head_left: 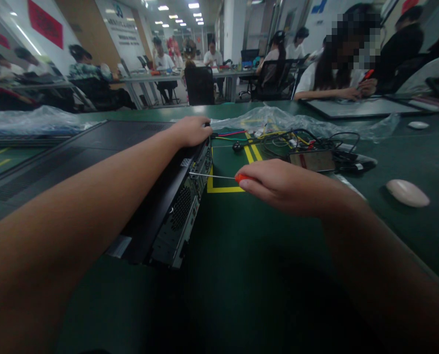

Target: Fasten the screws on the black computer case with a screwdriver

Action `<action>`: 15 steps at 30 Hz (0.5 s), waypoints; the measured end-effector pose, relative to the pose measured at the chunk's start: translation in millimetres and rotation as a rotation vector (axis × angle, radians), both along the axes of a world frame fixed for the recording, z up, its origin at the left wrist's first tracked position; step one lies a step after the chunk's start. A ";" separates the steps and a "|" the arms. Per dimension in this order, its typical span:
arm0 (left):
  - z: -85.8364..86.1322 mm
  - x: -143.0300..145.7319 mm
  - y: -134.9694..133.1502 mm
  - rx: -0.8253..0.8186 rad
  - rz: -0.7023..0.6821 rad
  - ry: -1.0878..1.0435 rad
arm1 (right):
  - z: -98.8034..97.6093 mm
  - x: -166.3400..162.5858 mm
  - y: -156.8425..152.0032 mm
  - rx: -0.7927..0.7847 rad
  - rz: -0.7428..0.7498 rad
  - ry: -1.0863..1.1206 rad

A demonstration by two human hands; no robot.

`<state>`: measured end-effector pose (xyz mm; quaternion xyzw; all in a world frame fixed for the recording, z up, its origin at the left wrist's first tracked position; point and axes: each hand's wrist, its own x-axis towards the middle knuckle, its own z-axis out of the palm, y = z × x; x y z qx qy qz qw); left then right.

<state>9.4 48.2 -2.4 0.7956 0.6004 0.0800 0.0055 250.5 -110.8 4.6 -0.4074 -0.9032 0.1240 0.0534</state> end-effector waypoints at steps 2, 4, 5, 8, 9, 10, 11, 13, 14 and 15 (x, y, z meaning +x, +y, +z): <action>-0.1 0.2 0.0 0.006 -0.003 0.000 | -1.4 0.1 0.0 0.003 -0.015 0.041; 0.2 0.8 -0.8 0.007 -0.002 -0.001 | -4.0 1.6 0.9 0.011 -0.035 0.087; 0.4 1.1 -1.3 0.006 0.000 -0.001 | -5.3 2.6 1.6 0.021 -0.043 0.110; 1.1 1.7 -2.2 -0.004 0.011 0.004 | -7.8 4.7 3.2 0.058 -0.041 0.157; 1.2 1.6 -2.1 -0.008 0.015 0.007 | -7.9 4.7 3.4 0.065 -0.040 0.160; 1.3 1.5 -1.8 -0.011 0.018 0.009 | -7.6 4.3 3.5 0.070 -0.042 0.154; 1.2 1.3 -1.4 -0.013 0.019 0.011 | -7.0 3.8 3.5 0.070 -0.046 0.143; 1.0 0.8 -0.1 -0.013 0.014 0.009 | -5.7 2.4 3.2 0.065 -0.057 0.119; 0.8 0.5 0.5 -0.011 0.010 0.006 | -5.2 1.8 3.0 0.064 -0.059 0.109; 0.6 0.2 0.9 -0.009 0.006 0.004 | -4.7 1.4 2.9 0.064 -0.059 0.101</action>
